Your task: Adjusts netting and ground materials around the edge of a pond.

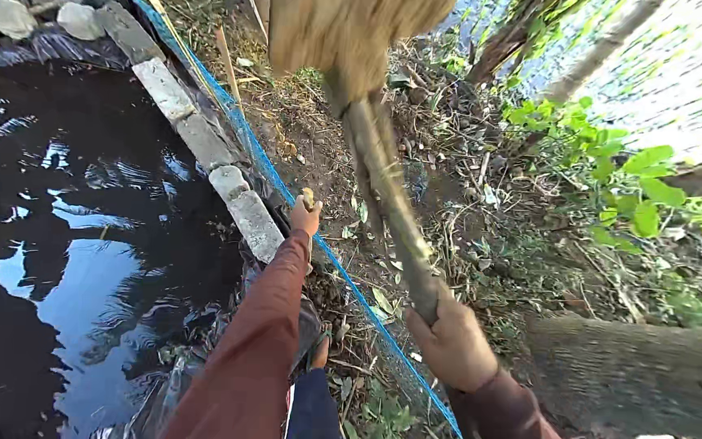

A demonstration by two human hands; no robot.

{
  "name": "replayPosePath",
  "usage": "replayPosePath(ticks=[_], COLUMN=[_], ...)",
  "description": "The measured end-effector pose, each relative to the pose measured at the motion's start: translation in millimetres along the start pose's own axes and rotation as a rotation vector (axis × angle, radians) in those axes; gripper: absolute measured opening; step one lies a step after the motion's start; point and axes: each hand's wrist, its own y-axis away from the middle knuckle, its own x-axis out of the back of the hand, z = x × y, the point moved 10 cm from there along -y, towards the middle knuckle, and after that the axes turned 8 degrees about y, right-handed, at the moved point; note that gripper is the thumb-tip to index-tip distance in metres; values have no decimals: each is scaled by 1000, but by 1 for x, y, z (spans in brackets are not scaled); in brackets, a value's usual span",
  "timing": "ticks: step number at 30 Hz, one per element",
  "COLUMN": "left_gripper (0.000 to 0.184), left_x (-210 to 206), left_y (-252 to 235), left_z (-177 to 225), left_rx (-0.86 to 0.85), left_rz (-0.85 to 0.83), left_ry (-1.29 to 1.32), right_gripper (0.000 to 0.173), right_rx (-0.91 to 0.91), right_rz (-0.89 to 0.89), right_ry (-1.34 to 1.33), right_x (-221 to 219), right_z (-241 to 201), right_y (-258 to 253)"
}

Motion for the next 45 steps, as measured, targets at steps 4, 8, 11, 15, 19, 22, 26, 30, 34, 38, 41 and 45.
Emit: replayPosePath(ticks=[4, 8, 11, 15, 19, 22, 26, 30, 34, 38, 41, 45], left_gripper=[53, 50, 52, 48, 48, 49, 46, 44, 45, 48, 46, 52], left_x=[5, 11, 19, 25, 26, 25, 22, 20, 23, 27, 29, 21], left_y=[19, 11, 12, 12, 16, 31, 22, 18, 21, 29, 21, 13], left_z=[12, -1, -15, -23, -17, -6, -18, -22, -24, -21, -34, -35], left_rx=[56, -2, -36, -47, -43, -1, -51, -55, -27, 5, -10, -60], left_rz=[15, 39, 50, 52, 56, 31, 75, 37, 6, 8, 56, 22], left_ry=[-102, 26, 91, 117, 76, 55, 111, 129, 101, 35, 72, 106], right_gripper=[44, 43, 40, 34, 37, 41, 35, 33, 28, 36, 31, 27], right_rx=[-208, -70, 148, 279, 56, -172, -89, 173, 207, -116, -184, -151], right_rz=[-543, -363, -47, 180, -180, -566, -430, -18, 79, -445, -505, -332], right_ry=[127, 128, 104, 28, 94, 202, 144, 12, -17, 151, 144, 45], right_x=[-74, -16, 48, 79, -5, -77, -34, 46, 46, -65, -73, -16], right_z=[29, -7, -40, -67, -28, 13, -13, -57, -60, 12, 25, 36], right_y=[-15, -12, -2, 8, -6, -16, -14, 5, 11, -5, -5, 19])
